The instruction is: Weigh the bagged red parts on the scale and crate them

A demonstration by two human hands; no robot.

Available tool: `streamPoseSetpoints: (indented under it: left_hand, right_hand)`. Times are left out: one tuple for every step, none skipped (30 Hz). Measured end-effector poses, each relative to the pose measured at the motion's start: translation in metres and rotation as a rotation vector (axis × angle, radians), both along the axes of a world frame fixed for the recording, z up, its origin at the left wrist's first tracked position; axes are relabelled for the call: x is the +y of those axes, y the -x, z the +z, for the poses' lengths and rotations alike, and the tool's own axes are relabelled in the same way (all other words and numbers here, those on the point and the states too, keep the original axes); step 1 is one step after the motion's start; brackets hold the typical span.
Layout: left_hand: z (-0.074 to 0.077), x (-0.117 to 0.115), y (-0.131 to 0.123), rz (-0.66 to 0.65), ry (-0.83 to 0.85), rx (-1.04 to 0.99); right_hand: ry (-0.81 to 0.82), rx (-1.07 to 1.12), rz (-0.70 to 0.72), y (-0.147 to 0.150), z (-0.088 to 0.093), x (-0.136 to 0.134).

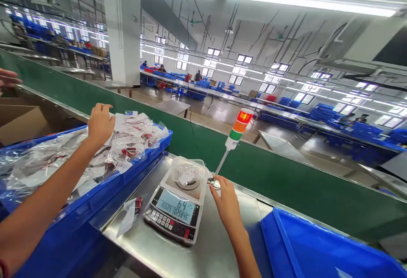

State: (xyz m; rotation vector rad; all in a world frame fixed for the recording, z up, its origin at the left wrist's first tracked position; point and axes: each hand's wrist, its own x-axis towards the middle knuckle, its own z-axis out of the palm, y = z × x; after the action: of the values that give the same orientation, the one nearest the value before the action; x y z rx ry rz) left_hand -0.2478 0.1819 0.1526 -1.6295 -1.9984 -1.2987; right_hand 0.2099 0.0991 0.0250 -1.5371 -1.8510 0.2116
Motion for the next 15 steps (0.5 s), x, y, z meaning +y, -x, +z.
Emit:
streamPoseSetpoints:
  left_hand:
    - [-0.008, -0.001, -0.015, -0.058, -0.001, 0.028]
    - [-0.016, -0.002, -0.034, -0.135, 0.007, 0.055]
    - [-0.026, -0.003, -0.055, -0.243, 0.027, 0.085]
    - [-0.036, -0.004, -0.078, -0.373, 0.060, 0.115]
    - [-0.046, -0.006, -0.101, -0.515, 0.107, 0.147]
    - [-0.056, -0.007, -0.124, -0.656, 0.162, 0.179]
    - [-0.066, -0.009, -0.146, -0.775, 0.214, 0.208]
    - [-0.075, -0.011, -0.167, -0.864, 0.258, 0.233]
    - [-0.084, -0.012, -0.184, -0.918, 0.284, 0.251]
    - [-0.091, -0.014, -0.199, -0.955, 0.296, 0.264]
    - [-0.097, -0.015, -0.212, -0.987, 0.298, 0.273]
    - [-0.103, -0.017, -0.221, -1.014, 0.292, 0.278]
    - [-0.107, -0.020, -0.229, -1.035, 0.278, 0.278]
    - [-0.110, -0.023, -0.234, -1.054, 0.256, 0.274]
    - [-0.113, -0.028, -0.237, -1.067, 0.224, 0.261]
  right_hand:
    - [0.010, 0.009, -0.021, -0.006, -0.002, -0.004]
    - [0.018, 0.019, -0.043, -0.011, -0.003, -0.009]
    - [0.024, 0.030, -0.066, -0.015, -0.005, -0.014]
    - [0.027, 0.043, -0.089, -0.017, -0.007, -0.019]
    - [0.028, 0.055, -0.111, -0.019, -0.009, -0.024]
    - [0.030, 0.065, -0.129, -0.020, -0.011, -0.031]
    - [0.034, 0.075, -0.144, -0.020, -0.013, -0.038]
    - [0.041, 0.082, -0.156, -0.020, -0.015, -0.046]
    - [0.048, 0.090, -0.170, -0.022, -0.016, -0.055]
    - [0.055, 0.095, -0.186, -0.025, -0.018, -0.064]
    - [0.059, 0.095, -0.209, -0.030, -0.018, -0.073]
    - [0.059, 0.089, -0.237, -0.039, -0.016, -0.082]
    - [0.052, 0.074, -0.275, -0.052, -0.013, -0.089]
    - [0.045, 0.050, -0.322, -0.069, -0.008, -0.094]
    - [0.047, 0.015, -0.385, -0.090, -0.001, -0.099]
